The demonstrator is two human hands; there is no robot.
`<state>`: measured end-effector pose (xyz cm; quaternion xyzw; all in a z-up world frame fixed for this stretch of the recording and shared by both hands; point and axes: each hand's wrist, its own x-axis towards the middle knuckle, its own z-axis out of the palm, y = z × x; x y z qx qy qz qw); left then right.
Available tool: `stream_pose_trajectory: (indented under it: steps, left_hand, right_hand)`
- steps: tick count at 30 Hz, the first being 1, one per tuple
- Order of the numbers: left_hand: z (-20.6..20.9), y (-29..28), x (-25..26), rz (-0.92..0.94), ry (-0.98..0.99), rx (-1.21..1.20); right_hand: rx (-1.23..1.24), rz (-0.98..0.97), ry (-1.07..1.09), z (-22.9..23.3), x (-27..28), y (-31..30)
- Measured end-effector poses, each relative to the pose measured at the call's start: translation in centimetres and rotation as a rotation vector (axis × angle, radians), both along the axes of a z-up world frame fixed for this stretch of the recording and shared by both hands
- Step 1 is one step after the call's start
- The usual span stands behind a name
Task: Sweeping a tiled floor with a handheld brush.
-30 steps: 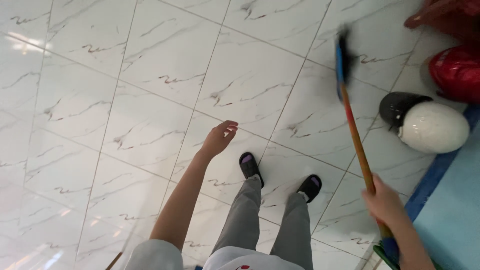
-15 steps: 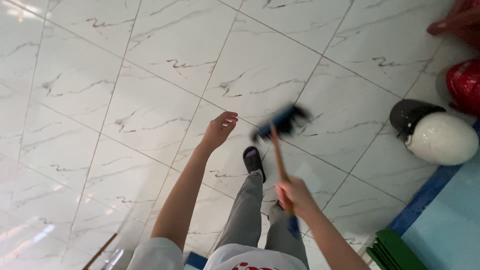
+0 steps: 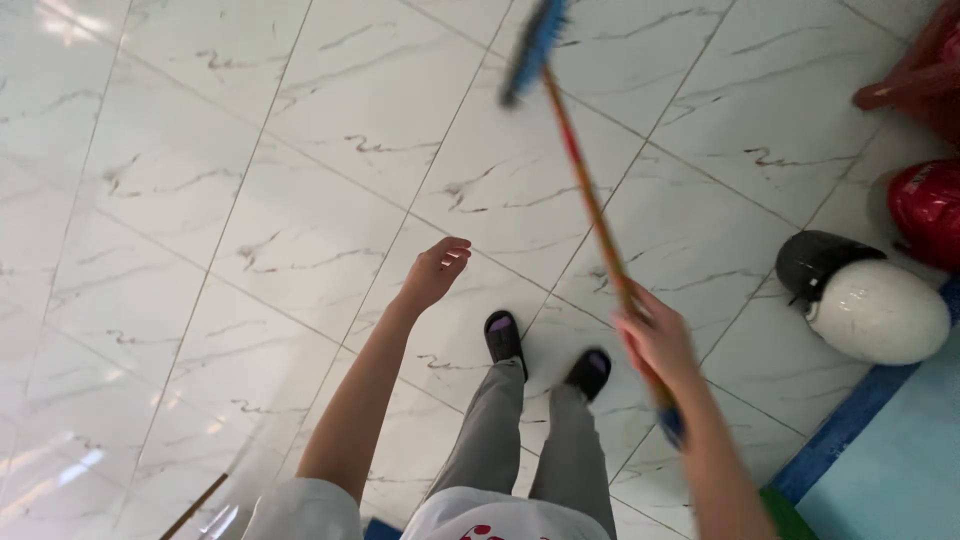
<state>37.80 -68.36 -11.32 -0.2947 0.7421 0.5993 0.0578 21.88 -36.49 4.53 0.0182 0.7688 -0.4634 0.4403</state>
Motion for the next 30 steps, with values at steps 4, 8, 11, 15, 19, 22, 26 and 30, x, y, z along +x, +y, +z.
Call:
stream_pose_trajectory:
  steps: [4,8,11,15,19,22,26,30]
  left_hand:
    - [1.8,0.9,-3.4,-0.049,-0.032,0.023]
    - [3.1,1.9,-8.4,-0.071,0.032,0.015]
    - [3.4,2.2,-12.5,-0.081,0.069,0.011]
    - [3.1,2.8,-18.6,-0.061,0.017,-0.012]
    - [3.1,4.6,-24.4,0.012,0.012,-0.007]
    - [2.8,5.4,-28.4,0.043,0.075,-0.006]
    - [1.6,6.1,-32.6,0.053,0.055,-0.001]
    - [0.0,7.7,-35.0,0.06,0.014,-0.03]
  right_hand:
    - [0.37,0.07,0.151,4.6,-0.8,10.9]
    - [0.543,-0.055,0.035,3.3,-4.0,21.4]
    - [0.491,-0.21,-0.068,-3.8,-8.5,25.6]
    - [0.305,-0.342,-0.199,-11.6,-14.5,23.6]
    - [0.178,-0.296,-0.311,-11.3,-18.1,12.1]
    - [0.07,-0.148,-0.387,-7.3,-21.8,2.9]
    - [-0.061,-0.014,-0.336,-5.8,-27.6,-5.8]
    - [-0.198,-0.01,-0.396,-6.6,-35.3,-7.9]
